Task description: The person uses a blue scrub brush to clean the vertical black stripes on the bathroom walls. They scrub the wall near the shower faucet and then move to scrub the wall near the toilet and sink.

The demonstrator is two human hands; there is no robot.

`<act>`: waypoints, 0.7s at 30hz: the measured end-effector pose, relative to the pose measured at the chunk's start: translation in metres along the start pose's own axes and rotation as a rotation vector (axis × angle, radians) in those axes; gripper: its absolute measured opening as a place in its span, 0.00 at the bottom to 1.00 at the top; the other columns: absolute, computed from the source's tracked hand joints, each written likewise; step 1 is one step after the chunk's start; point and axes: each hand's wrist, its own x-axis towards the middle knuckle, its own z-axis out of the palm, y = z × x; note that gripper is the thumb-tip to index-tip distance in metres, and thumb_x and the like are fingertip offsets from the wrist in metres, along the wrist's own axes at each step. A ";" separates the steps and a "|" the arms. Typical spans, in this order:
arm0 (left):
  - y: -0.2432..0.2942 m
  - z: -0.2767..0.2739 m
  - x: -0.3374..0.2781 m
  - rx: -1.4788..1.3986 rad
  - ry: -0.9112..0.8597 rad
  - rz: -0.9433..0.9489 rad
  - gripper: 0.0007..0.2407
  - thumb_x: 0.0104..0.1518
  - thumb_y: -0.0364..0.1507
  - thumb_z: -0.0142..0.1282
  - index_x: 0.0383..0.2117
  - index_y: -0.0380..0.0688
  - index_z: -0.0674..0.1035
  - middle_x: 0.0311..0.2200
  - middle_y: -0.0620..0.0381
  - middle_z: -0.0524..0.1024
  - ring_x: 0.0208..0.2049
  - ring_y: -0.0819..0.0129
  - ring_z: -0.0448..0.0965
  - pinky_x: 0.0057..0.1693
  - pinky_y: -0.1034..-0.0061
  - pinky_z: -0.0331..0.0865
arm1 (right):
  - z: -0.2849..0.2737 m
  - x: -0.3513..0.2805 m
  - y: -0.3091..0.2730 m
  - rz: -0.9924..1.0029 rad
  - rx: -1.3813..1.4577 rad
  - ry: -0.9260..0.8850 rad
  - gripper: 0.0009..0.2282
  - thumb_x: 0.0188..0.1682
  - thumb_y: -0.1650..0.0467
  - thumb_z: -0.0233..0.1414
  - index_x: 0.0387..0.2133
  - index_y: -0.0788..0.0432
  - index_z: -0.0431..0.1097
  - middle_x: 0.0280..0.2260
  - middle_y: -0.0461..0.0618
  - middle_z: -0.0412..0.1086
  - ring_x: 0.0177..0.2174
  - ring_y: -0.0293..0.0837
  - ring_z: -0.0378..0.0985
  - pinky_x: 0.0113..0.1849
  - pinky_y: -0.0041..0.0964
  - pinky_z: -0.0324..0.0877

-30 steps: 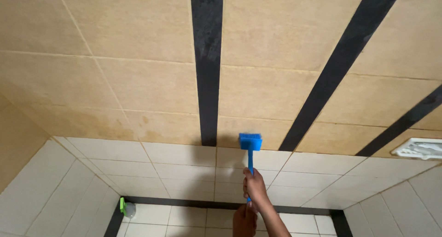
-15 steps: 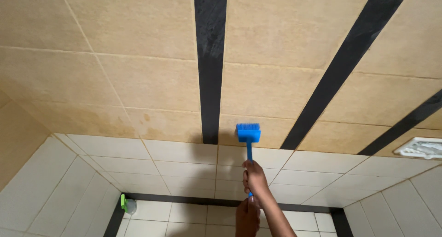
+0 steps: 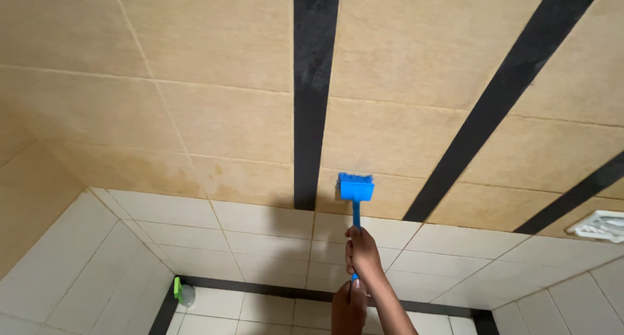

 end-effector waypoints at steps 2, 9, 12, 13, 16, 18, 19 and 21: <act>0.002 -0.001 0.001 -0.083 -0.021 -0.009 0.18 0.64 0.39 0.46 0.22 0.36 0.76 0.13 0.56 0.70 0.17 0.72 0.66 0.27 0.69 0.62 | 0.002 0.001 0.001 -0.030 -0.003 0.004 0.12 0.56 0.62 0.41 0.35 0.59 0.62 0.12 0.44 0.50 0.09 0.38 0.50 0.13 0.37 0.45; -0.081 0.001 0.024 0.007 -0.023 0.060 0.18 0.64 0.40 0.47 0.23 0.37 0.76 0.14 0.55 0.73 0.18 0.72 0.71 0.29 0.70 0.66 | 0.005 -0.004 0.014 0.005 0.001 0.021 0.10 0.56 0.63 0.42 0.35 0.58 0.62 0.12 0.43 0.51 0.10 0.37 0.50 0.14 0.36 0.45; -0.070 0.000 0.020 -0.082 -0.021 -0.015 0.18 0.63 0.40 0.50 0.24 0.36 0.76 0.16 0.55 0.74 0.20 0.72 0.71 0.29 0.69 0.66 | 0.007 -0.008 0.008 0.007 0.018 0.018 0.10 0.57 0.63 0.42 0.35 0.58 0.62 0.13 0.42 0.51 0.10 0.36 0.49 0.14 0.35 0.44; -0.049 -0.002 0.015 -0.063 0.007 0.003 0.17 0.63 0.39 0.49 0.24 0.37 0.77 0.16 0.54 0.74 0.20 0.71 0.70 0.29 0.69 0.66 | 0.009 -0.010 0.004 -0.008 0.011 0.008 0.11 0.57 0.63 0.42 0.35 0.58 0.62 0.12 0.42 0.51 0.10 0.36 0.49 0.14 0.35 0.44; -0.008 -0.005 0.009 -0.014 0.024 0.040 0.15 0.62 0.37 0.47 0.25 0.38 0.78 0.15 0.54 0.73 0.19 0.70 0.69 0.29 0.69 0.66 | 0.013 -0.011 -0.013 -0.051 -0.013 0.000 0.11 0.57 0.63 0.41 0.35 0.59 0.62 0.12 0.44 0.51 0.09 0.38 0.49 0.13 0.36 0.45; 0.004 -0.006 0.009 0.015 0.015 0.057 0.14 0.62 0.36 0.46 0.25 0.38 0.78 0.15 0.55 0.73 0.18 0.69 0.70 0.29 0.69 0.65 | 0.014 -0.011 -0.019 -0.075 -0.032 0.000 0.12 0.56 0.63 0.41 0.35 0.59 0.63 0.11 0.45 0.51 0.09 0.38 0.50 0.13 0.37 0.46; 0.006 -0.006 0.009 -0.042 -0.006 0.054 0.15 0.63 0.35 0.46 0.25 0.37 0.77 0.15 0.54 0.71 0.18 0.69 0.68 0.28 0.68 0.64 | 0.014 -0.011 -0.020 -0.087 -0.023 -0.005 0.12 0.57 0.62 0.41 0.35 0.60 0.62 0.11 0.45 0.51 0.09 0.38 0.50 0.13 0.37 0.46; 0.011 -0.008 0.010 -0.101 -0.026 0.055 0.15 0.64 0.35 0.46 0.25 0.35 0.77 0.15 0.52 0.70 0.18 0.68 0.66 0.28 0.67 0.63 | 0.015 -0.010 -0.018 -0.102 -0.015 -0.013 0.12 0.57 0.62 0.41 0.35 0.60 0.62 0.11 0.45 0.51 0.09 0.38 0.50 0.12 0.37 0.46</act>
